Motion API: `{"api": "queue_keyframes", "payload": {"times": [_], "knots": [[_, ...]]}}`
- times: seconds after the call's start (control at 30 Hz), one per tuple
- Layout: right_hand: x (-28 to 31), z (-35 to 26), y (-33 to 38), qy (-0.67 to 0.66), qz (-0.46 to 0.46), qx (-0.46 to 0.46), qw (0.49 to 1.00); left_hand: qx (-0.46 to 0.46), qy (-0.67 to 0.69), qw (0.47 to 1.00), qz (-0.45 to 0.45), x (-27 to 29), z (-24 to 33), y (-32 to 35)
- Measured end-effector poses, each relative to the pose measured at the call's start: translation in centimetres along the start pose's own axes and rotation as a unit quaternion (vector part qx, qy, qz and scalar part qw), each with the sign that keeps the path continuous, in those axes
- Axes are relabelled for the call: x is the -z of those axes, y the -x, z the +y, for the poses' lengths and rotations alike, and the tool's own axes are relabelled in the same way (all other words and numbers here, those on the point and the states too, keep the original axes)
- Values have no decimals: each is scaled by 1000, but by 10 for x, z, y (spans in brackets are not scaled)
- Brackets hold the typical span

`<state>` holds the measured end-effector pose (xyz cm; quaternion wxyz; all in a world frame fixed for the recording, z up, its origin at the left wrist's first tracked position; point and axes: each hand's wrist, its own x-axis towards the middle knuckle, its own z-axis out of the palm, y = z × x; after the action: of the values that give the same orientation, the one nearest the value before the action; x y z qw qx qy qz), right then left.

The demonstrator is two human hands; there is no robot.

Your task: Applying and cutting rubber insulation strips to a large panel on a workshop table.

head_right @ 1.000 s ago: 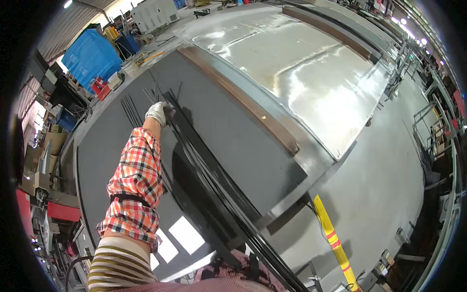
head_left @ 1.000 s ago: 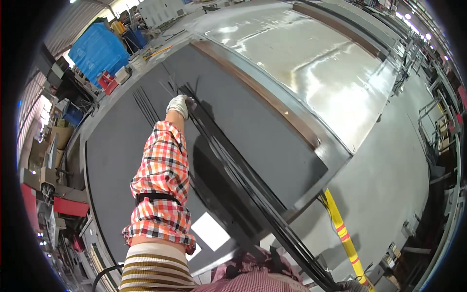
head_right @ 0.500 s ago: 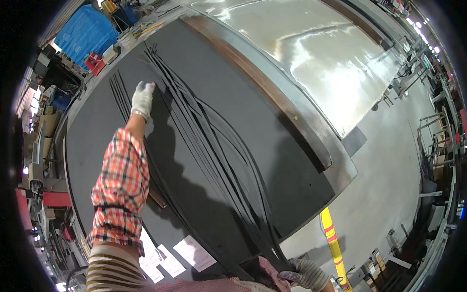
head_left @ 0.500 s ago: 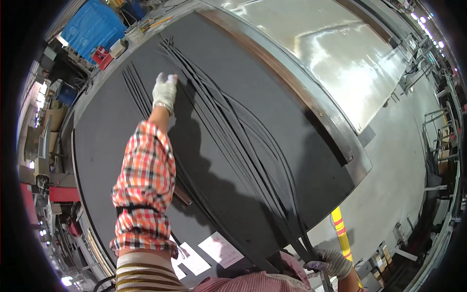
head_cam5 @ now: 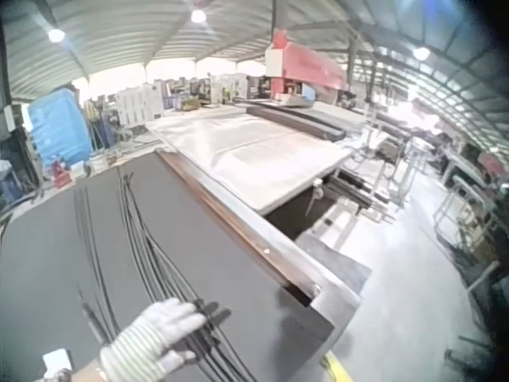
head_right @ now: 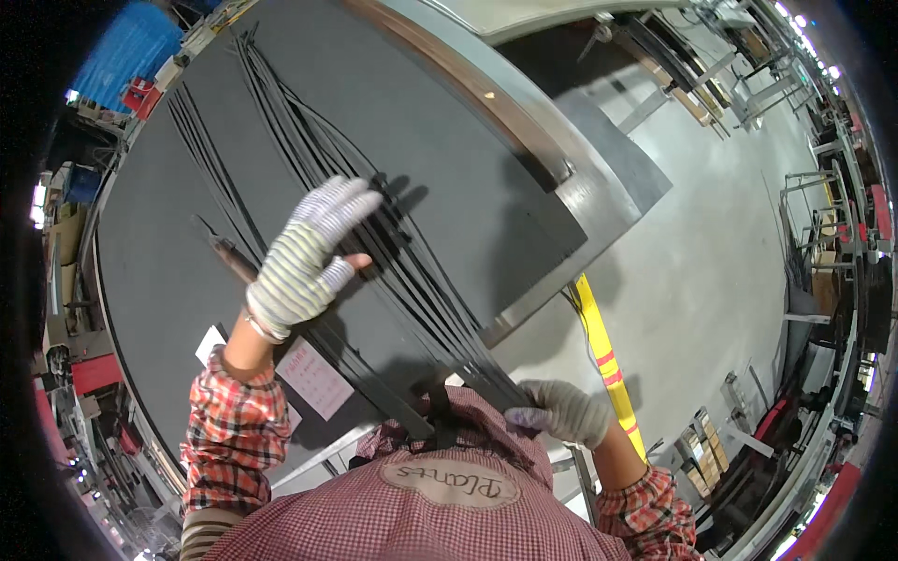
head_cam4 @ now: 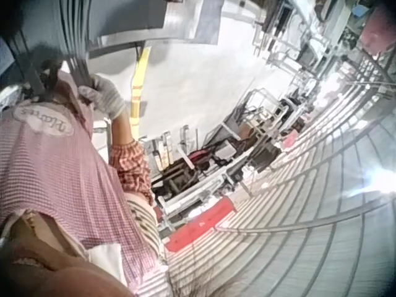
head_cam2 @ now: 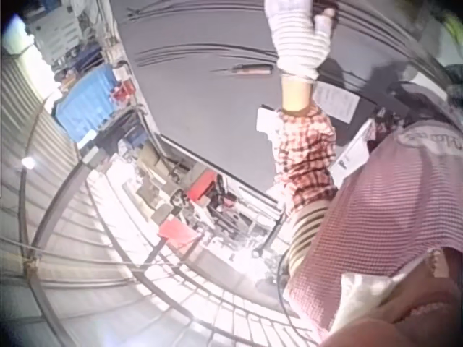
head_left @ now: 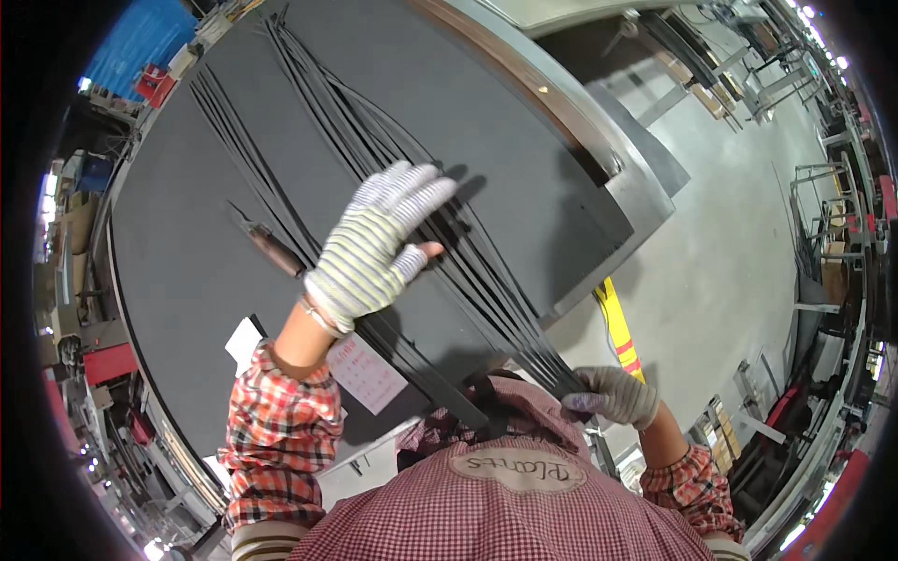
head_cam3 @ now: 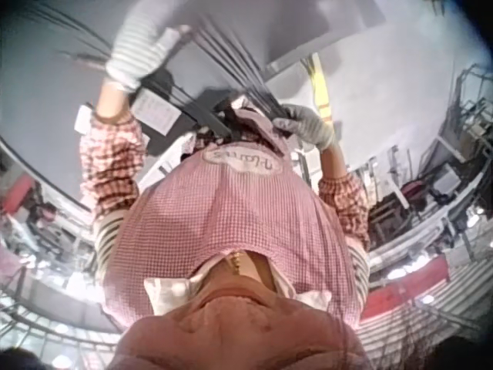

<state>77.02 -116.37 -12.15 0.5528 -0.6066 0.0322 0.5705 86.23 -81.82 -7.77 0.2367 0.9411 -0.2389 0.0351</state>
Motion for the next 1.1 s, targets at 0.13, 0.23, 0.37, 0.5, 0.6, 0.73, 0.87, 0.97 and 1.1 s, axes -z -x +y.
{"api": "queue_keyframes", "payload": {"times": [0.13, 0.23, 0.37, 0.5, 0.6, 0.73, 0.87, 0.97, 1.1], "knots": [[4, 11, -8, -6, 29, 112, 993, -2, -23, 998, -57, -19, 22, 2], [-1, 20, -11, -84, 49, 125, 987, 50, -31, 997, -59, -21, 26, 13], [-11, 20, -14, -118, 88, 121, 982, 67, -104, 989, -76, -25, 25, 29], [-19, 8, -36, -65, 156, 174, 970, 104, -142, 984, -21, -37, 22, 30], [-28, 5, -55, 17, 230, 204, 951, 118, -156, 981, 2, -43, 19, 26], [-40, 3, -68, -99, 178, 223, 953, 104, -170, 980, -25, -48, 20, 20], [-45, -4, -67, -109, 181, 200, 957, -7, -158, 987, -36, -55, 25, 14], [-42, -5, -55, -124, 209, 167, 955, -4, -163, 986, -44, -59, 25, 11], [-38, -2, -48, -131, 194, 104, 967, 10, -149, 989, -24, -63, 24, 11]]}}
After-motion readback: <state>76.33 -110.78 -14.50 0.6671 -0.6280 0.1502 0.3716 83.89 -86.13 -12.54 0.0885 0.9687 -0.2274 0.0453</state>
